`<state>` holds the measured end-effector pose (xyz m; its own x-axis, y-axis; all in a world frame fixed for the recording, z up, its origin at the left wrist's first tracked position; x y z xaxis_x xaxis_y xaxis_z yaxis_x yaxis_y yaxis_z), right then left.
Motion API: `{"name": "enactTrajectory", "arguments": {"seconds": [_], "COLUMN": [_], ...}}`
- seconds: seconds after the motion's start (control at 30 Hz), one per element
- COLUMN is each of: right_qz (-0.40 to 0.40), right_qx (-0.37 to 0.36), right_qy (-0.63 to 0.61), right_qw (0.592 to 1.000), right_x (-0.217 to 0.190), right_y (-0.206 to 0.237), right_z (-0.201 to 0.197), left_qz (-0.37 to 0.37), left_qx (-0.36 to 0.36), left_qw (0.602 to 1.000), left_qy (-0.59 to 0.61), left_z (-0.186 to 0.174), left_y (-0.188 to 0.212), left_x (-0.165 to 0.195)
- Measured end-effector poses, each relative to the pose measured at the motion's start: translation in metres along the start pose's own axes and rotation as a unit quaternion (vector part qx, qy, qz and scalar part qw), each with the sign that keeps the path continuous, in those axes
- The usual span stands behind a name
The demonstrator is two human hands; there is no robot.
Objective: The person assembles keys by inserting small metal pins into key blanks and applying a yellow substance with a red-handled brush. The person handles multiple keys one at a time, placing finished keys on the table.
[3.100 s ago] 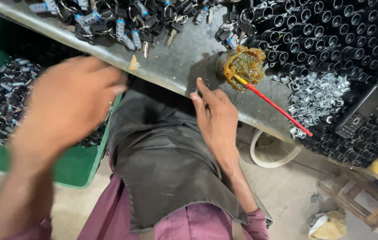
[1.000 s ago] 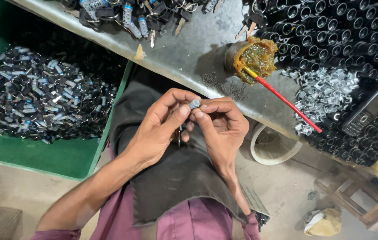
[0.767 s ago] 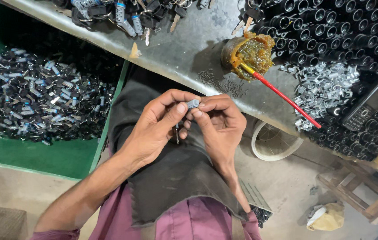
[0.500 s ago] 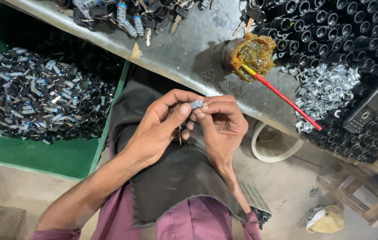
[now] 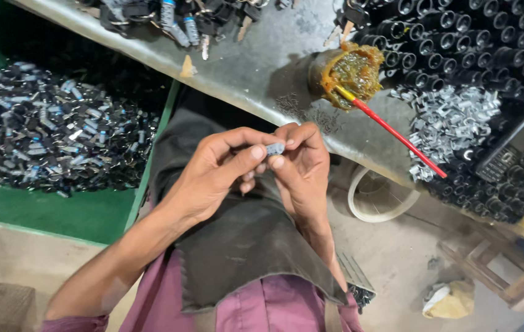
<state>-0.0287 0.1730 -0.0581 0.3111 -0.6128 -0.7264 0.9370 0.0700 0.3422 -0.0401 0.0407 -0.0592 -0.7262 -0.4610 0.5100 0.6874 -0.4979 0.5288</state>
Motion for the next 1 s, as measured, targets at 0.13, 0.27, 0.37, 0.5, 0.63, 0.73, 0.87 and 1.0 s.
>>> {"name": "enactTrajectory", "arguments": {"seconds": [0.13, 0.27, 0.37, 0.5, 0.63, 0.73, 0.87, 1.0], "right_qz": [-0.004, -0.008, -0.008, -0.012, -0.023, -0.079, -0.238, -0.281], "right_qx": [-0.017, -0.023, -0.030, -0.045, 0.039, 0.136, 0.257, 0.253], "right_qy": [-0.012, -0.005, -0.014, -0.003, -0.065, -0.069, 0.187, 0.418], "right_qw": [1.000, 1.000, 0.999, 0.999, 0.997, 0.985, 0.918, 0.826], "right_x": [-0.003, -0.006, -0.007, -0.007, -0.017, -0.044, -0.102, -0.137], "right_y": [0.002, 0.001, 0.000, 0.005, 0.019, 0.023, 0.024, 0.028], "right_z": [0.001, -0.001, -0.001, -0.001, -0.023, -0.056, -0.081, -0.058], "left_qz": [0.016, 0.018, 0.013, -0.012, -0.001, 0.044, 0.087, 0.084], "left_qx": [-0.018, -0.025, -0.030, -0.041, -0.065, -0.054, -0.048, -0.056], "left_qw": [0.999, 0.999, 0.999, 0.999, 0.997, 0.996, 0.994, 0.995], "left_qy": [-0.035, -0.042, -0.036, -0.022, -0.028, -0.051, -0.038, 0.026], "left_z": [0.002, 0.003, 0.003, 0.003, 0.009, 0.009, 0.014, 0.024], "left_y": [-0.001, -0.001, -0.002, -0.001, 0.003, -0.002, -0.017, -0.032], "left_x": [0.006, 0.007, 0.005, 0.004, 0.018, 0.032, 0.033, 0.022]}}
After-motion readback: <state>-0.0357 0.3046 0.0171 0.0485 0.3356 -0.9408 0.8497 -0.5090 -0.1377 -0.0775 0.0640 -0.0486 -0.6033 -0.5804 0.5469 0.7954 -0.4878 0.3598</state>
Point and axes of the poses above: each hand's wrist, its own y-axis away from the middle knuckle, its own z-axis out of the palm, x = y × z, the point moved 7 cm from there along -y, towards the middle knuckle, and after that the axes turned 2 degrees about z, right-handed, at the moved point
